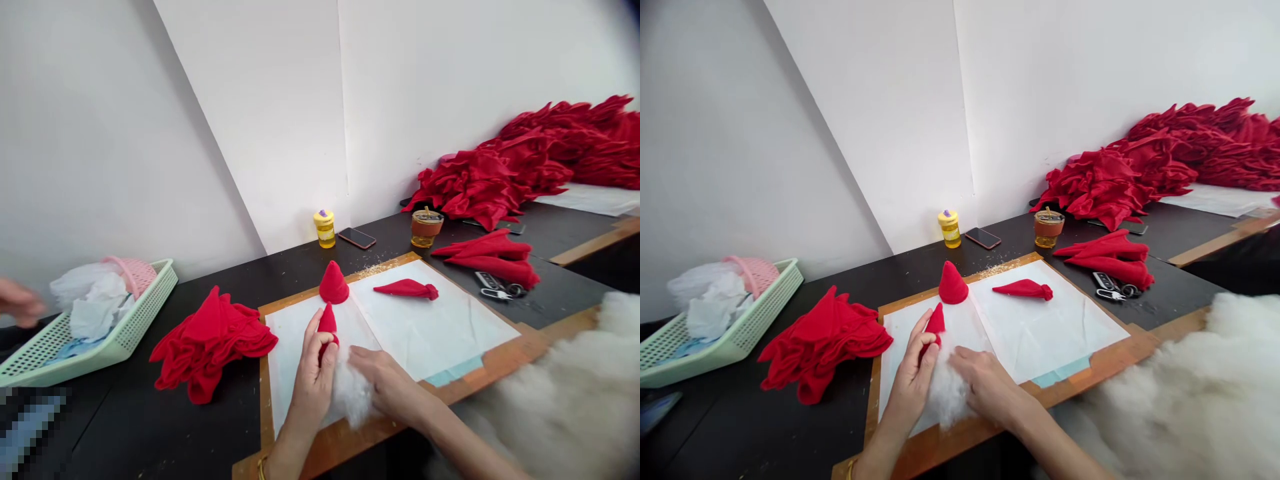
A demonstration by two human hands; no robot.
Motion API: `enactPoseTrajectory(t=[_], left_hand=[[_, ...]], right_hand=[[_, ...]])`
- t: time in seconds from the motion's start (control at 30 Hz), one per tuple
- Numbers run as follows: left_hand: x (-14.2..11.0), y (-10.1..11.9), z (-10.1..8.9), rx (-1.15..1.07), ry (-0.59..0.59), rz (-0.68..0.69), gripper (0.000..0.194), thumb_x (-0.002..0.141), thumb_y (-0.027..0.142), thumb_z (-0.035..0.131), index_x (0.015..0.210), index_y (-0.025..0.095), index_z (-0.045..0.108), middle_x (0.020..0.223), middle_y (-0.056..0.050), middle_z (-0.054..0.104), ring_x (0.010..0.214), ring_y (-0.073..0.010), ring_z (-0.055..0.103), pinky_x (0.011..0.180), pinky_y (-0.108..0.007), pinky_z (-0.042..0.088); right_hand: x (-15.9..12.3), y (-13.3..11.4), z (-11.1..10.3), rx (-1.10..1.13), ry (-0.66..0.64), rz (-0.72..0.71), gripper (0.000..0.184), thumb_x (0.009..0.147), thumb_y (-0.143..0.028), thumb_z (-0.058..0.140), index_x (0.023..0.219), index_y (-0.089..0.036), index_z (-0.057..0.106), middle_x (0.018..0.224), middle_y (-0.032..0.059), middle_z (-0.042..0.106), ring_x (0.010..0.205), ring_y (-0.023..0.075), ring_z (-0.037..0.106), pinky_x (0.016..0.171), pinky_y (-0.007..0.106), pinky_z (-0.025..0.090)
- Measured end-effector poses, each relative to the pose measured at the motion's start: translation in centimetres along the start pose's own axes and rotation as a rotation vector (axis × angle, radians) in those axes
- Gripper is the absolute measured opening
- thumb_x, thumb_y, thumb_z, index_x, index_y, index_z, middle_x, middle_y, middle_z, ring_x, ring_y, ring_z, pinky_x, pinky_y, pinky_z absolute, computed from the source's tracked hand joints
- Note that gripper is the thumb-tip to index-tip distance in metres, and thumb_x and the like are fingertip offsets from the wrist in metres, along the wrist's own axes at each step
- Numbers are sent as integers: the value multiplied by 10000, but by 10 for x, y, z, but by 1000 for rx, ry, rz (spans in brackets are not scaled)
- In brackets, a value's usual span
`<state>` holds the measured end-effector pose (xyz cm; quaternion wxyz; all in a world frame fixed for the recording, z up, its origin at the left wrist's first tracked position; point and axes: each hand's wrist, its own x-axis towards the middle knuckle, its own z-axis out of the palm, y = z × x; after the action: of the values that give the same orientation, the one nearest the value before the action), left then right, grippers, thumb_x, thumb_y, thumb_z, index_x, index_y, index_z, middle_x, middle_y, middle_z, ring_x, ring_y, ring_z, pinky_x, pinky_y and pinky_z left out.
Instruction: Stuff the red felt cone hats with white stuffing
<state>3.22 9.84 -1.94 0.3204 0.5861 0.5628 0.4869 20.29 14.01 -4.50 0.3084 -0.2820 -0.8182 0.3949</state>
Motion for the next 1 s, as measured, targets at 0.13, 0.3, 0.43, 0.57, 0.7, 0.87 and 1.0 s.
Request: enactPoseTrajectory(t=[0.13, 0.3, 0.43, 0.57, 0.7, 0.87, 1.0], left_hand=[[-3, -2, -1, -53, 53, -39, 330, 1001, 497, 447, 984, 218, 623, 1666, -55, 242, 1497, -259, 340, 1206, -410, 347], [-12, -5, 4, 55, -77, 99, 313, 1026, 423, 418, 924, 215, 629, 1640, -38, 256, 1445, -246, 400, 1204, -434, 346], [-15, -12, 0, 83, 28, 180, 282, 1043, 361, 380, 915, 208, 578, 1400, -86, 457, 1309, -195, 488, 1128, -365, 412], [-16, -11, -6, 161, -108, 254, 231, 1033, 333, 421, 921, 207, 579, 1259, -84, 472, 1223, -172, 514, 1035, -285, 454], [-18, -10, -4, 208, -82, 315, 187, 1034, 266, 416, 930, 201, 558, 1254, -82, 474, 1220, -160, 512, 1035, -266, 438], [-19, -19, 1, 255, -19, 390, 146, 1025, 192, 417, 942, 198, 537, 1049, -47, 513, 1008, -130, 549, 887, -233, 462], [-17, -21, 1, 285, 29, 441, 167, 1023, 150, 390, 896, 194, 489, 928, -18, 510, 879, -111, 534, 786, -210, 447]], right_hand=[[-8, -2, 12, -365, 9, -74, 449, 669, 11, 463, 1026, -187, 651, 892, 48, 609, 668, 164, 531, 604, 258, 343], [-5, -3, 21, -386, 50, 19, 344, 713, -34, 470, 969, -179, 648, 773, 54, 660, 619, 183, 562, 581, 272, 363], [-4, -4, 21, -249, 94, 54, 550, 634, -57, 445, 1145, -187, 602, 971, 70, 706, 771, 207, 631, 674, 285, 458], [-5, -2, 23, 11, 182, 116, 261, 681, -141, 480, 891, -178, 630, 807, 61, 658, 653, 192, 541, 628, 304, 409], [0, -1, 28, 216, 297, 193, 62, 651, -185, 523, 703, -194, 556, 658, 11, 564, 610, 157, 452, 591, 281, 359], [8, -11, 43, 642, 477, 314, 89, 684, -260, 554, 744, -221, 501, 583, -37, 470, 528, 131, 387, 491, 256, 366], [10, -24, 50, 896, 626, 372, 163, 749, -342, 604, 841, -237, 521, 649, -31, 534, 548, 140, 465, 526, 263, 463]])
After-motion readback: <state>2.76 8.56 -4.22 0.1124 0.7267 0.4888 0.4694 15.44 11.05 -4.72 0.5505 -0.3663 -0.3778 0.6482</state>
